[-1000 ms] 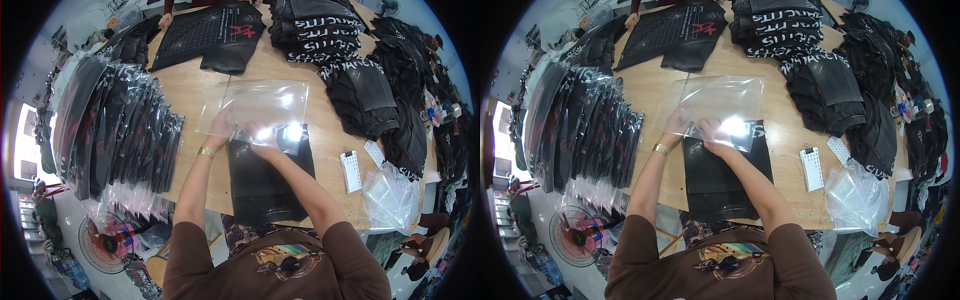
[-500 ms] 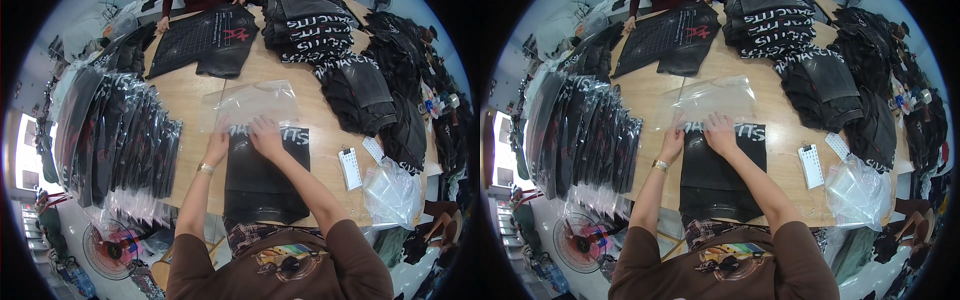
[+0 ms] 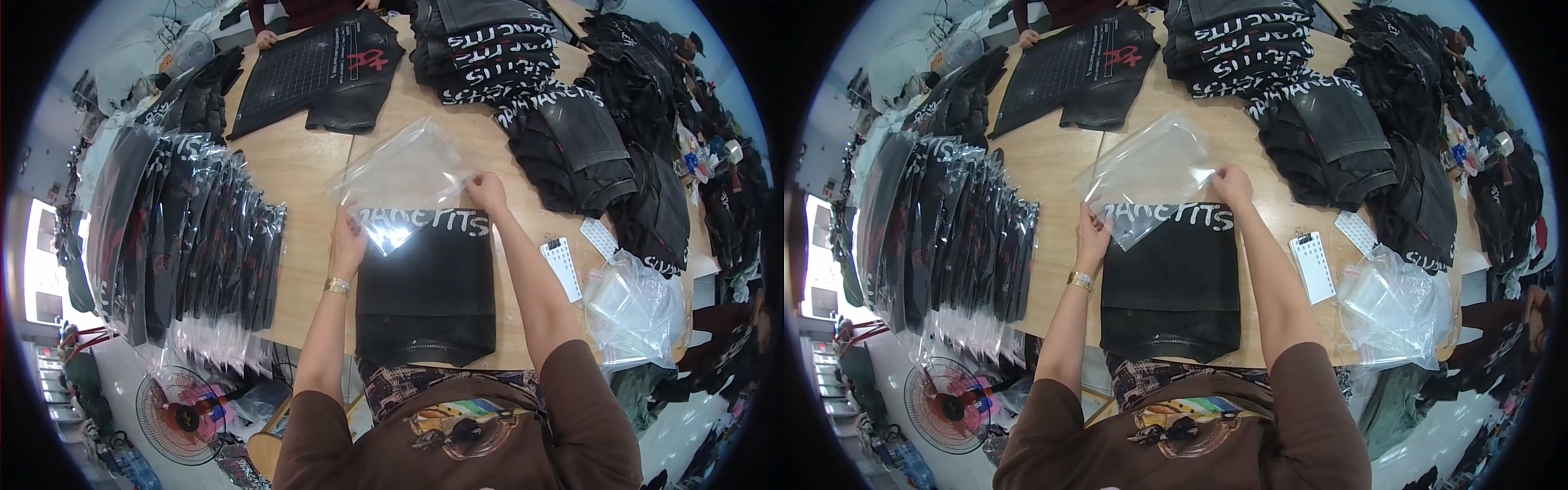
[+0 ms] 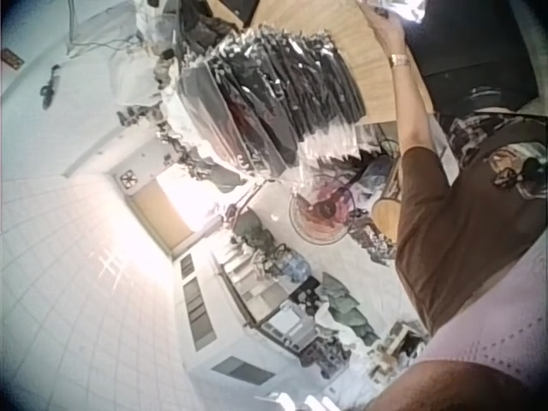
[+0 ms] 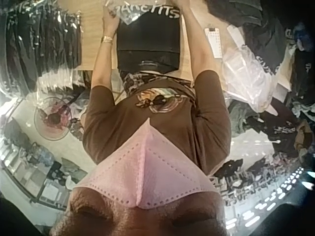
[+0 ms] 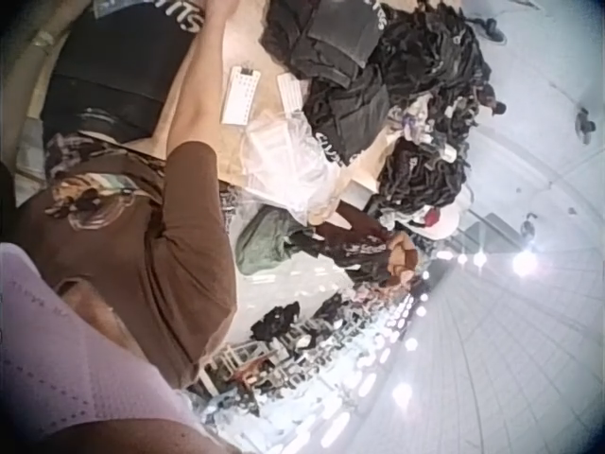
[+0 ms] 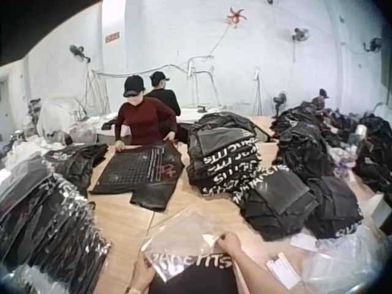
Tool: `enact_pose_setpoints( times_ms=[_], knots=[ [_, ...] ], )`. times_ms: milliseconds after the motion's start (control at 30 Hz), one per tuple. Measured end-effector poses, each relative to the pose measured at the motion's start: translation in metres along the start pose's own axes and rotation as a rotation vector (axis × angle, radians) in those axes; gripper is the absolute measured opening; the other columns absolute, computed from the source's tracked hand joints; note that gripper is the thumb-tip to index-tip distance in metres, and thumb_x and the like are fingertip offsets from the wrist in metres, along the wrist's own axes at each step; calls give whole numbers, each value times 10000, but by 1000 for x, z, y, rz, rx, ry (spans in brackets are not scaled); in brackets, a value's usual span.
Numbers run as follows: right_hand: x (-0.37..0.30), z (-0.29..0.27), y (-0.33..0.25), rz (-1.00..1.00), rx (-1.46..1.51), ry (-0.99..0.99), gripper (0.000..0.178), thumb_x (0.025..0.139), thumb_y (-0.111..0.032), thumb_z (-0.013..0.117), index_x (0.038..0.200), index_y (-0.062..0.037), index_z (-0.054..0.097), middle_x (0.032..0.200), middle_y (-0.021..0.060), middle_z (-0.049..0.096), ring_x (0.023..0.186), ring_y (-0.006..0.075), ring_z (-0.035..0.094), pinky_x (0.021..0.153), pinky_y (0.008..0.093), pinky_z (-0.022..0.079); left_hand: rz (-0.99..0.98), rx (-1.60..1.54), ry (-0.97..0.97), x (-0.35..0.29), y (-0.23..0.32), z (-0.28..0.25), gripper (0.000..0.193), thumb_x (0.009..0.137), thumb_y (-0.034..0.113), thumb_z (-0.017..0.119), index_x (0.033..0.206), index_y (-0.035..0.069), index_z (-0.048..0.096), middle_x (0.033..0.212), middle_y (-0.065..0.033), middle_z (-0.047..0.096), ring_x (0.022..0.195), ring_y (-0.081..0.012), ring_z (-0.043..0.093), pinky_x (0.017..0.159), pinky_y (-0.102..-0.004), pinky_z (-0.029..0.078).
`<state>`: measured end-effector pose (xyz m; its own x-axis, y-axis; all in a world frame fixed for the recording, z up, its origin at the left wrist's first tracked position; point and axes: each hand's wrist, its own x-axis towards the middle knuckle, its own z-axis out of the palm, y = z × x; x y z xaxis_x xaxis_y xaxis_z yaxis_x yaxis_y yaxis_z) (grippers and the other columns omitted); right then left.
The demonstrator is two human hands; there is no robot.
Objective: Packaging and folding black garments into plastic bags at a factory workbench.
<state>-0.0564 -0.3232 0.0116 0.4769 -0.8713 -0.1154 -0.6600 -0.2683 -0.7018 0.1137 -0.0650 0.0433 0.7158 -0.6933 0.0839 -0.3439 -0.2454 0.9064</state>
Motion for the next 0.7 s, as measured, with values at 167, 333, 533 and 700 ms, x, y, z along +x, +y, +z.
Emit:
enact_pose_setpoints(
  times_ms=[167, 333, 533, 700],
  knots=[
    [2, -9, 8, 23, 61, 24, 183, 690, -181, 612, 733, -6, 651, 653, 124, 632, 586, 234, 618, 570, 335, 490, -61, 69, 142, 1, -11, 12, 472, 763, 20, 618, 1147, 68, 348, 769, -45, 539, 638, -105, 498, 581, -247, 428],
    [-27, -36, 16, 185, 18, -121, 181, 688, -208, 612, 771, -55, 663, 651, 90, 638, 518, 166, 609, 526, 292, 489, -232, 71, 308, 3, -11, 21, 562, 723, 93, 691, 1156, 26, 339, 792, -68, 570, 685, -126, 543, 623, -253, 446],
    [-70, -56, 38, 300, 379, -135, 114, 776, -114, 590, 789, -9, 632, 600, 42, 591, 382, 114, 499, 343, 236, 355, -337, 20, 167, 12, -34, 24, 332, 741, 224, 689, 947, -12, 578, 799, -140, 650, 728, -190, 627, 679, -301, 480],
    [-102, -60, 47, 322, 587, -131, 122, 822, -115, 564, 855, -7, 612, 622, 53, 594, 366, 96, 490, 315, 218, 319, -238, 161, 124, 10, -37, 29, 317, 728, 291, 695, 941, 73, 610, 791, -66, 676, 729, -190, 642, 642, -328, 476]
  ],
)
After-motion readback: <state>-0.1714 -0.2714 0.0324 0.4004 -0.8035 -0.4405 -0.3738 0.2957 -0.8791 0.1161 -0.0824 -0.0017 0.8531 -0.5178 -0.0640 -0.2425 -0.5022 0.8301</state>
